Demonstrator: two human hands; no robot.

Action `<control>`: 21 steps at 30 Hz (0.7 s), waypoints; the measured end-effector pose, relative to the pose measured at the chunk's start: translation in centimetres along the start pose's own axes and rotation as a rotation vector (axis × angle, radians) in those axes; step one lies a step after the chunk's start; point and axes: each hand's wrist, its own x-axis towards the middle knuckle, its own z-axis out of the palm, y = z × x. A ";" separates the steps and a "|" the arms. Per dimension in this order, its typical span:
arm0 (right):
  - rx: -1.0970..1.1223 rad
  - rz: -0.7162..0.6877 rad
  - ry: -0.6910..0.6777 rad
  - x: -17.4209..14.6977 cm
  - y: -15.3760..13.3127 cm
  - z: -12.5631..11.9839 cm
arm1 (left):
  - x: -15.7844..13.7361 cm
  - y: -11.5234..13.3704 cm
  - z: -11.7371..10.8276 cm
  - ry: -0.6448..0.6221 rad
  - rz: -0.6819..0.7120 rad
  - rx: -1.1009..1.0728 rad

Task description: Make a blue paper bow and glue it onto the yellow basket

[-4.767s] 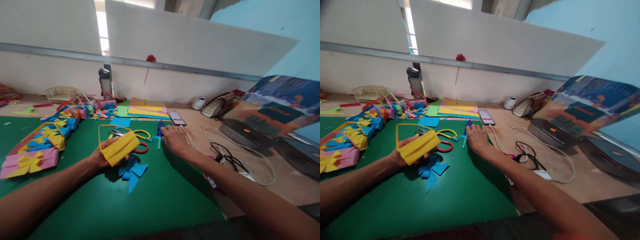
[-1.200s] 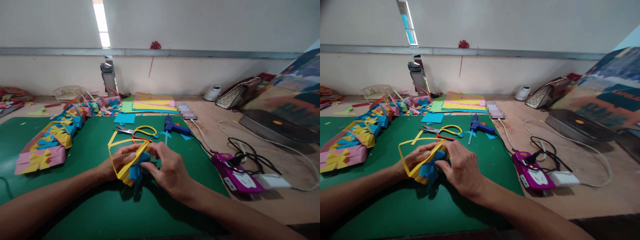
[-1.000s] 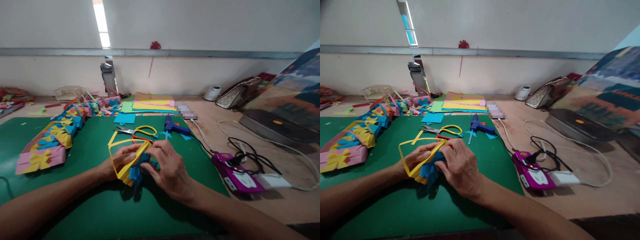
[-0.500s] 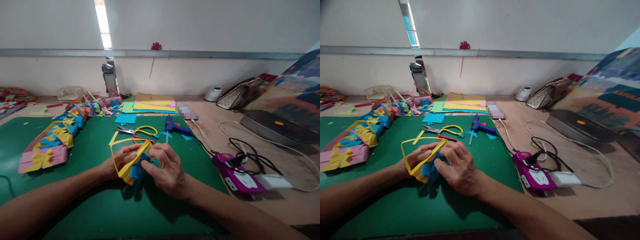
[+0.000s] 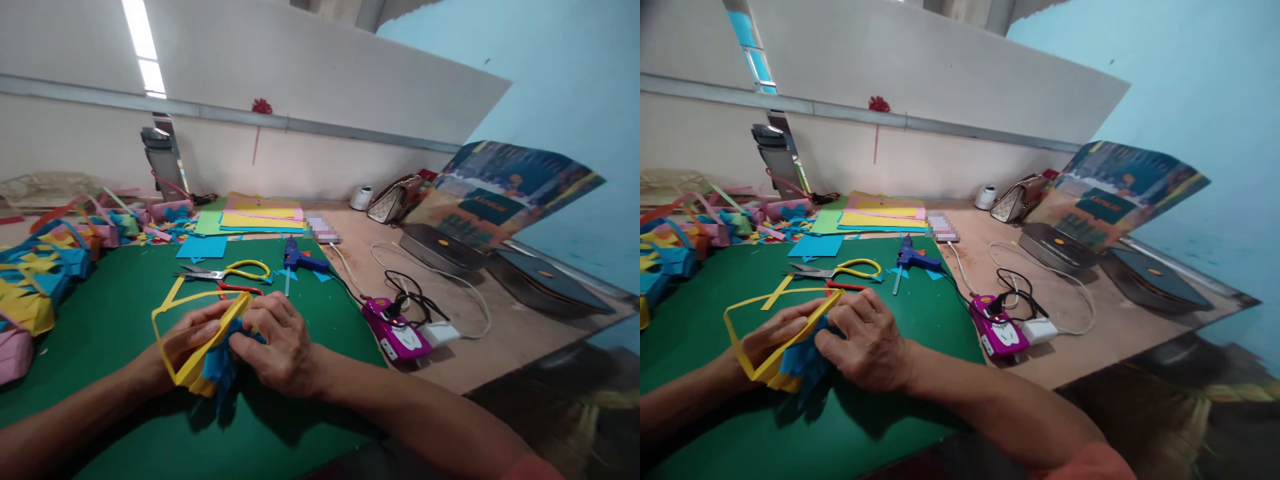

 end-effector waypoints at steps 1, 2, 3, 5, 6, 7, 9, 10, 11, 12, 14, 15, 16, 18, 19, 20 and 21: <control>0.001 0.000 0.001 0.0 0.0 0.0 | 0.0 0.0 0.1 0.008 0.002 0.003; 0.004 0.000 0.004 0.0 0.0 0.0 | 0.0 0.1 0.2 0.019 0.006 0.009; 0.008 0.001 0.005 0.1 0.0 0.0 | 0.0 0.1 0.3 0.030 0.010 0.020; 0.018 0.006 0.004 0.2 0.0 -0.1 | 0.0 0.2 0.5 0.037 0.016 0.047; 0.023 0.008 0.000 0.2 0.0 -0.1 | 0.0 0.3 0.6 0.034 0.020 0.059; 0.028 0.010 -0.004 0.2 0.0 -0.1 | 0.0 0.3 0.6 0.027 0.025 0.069; 0.031 0.013 -0.010 0.2 0.0 -0.2 | 0.1 0.4 0.8 0.009 0.027 0.077; 0.032 0.013 -0.014 0.2 0.0 -0.2 | 0.1 0.4 0.8 0.002 0.025 0.075; 0.032 0.012 -0.017 0.2 0.0 -0.2 | 0.1 0.4 0.8 -0.002 0.023 0.072; 0.032 0.011 -0.021 0.2 0.0 -0.3 | 0.1 0.4 0.8 -0.003 0.021 0.069; 0.034 0.012 -0.030 0.1 -0.1 -0.3 | 0.1 0.4 0.8 0.006 0.020 0.062; 0.036 0.016 -0.034 0.1 -0.1 -0.3 | 0.1 0.4 0.7 0.009 0.023 0.058; 0.038 0.020 -0.039 0.1 -0.1 -0.3 | 0.1 0.4 0.7 0.007 0.026 0.056; 0.044 0.029 -0.044 0.0 -0.1 -0.3 | 0.1 0.3 0.5 -0.001 0.030 0.054; 0.048 0.031 -0.045 0.0 -0.1 -0.3 | 0.2 0.3 0.4 -0.007 0.032 0.058; 0.051 0.034 -0.047 -0.1 -0.2 -0.2 | 0.2 0.3 0.4 -0.014 0.030 0.065; 0.052 0.036 -0.047 -0.1 -0.2 -0.2 | 0.2 0.2 0.3 -0.018 0.027 0.074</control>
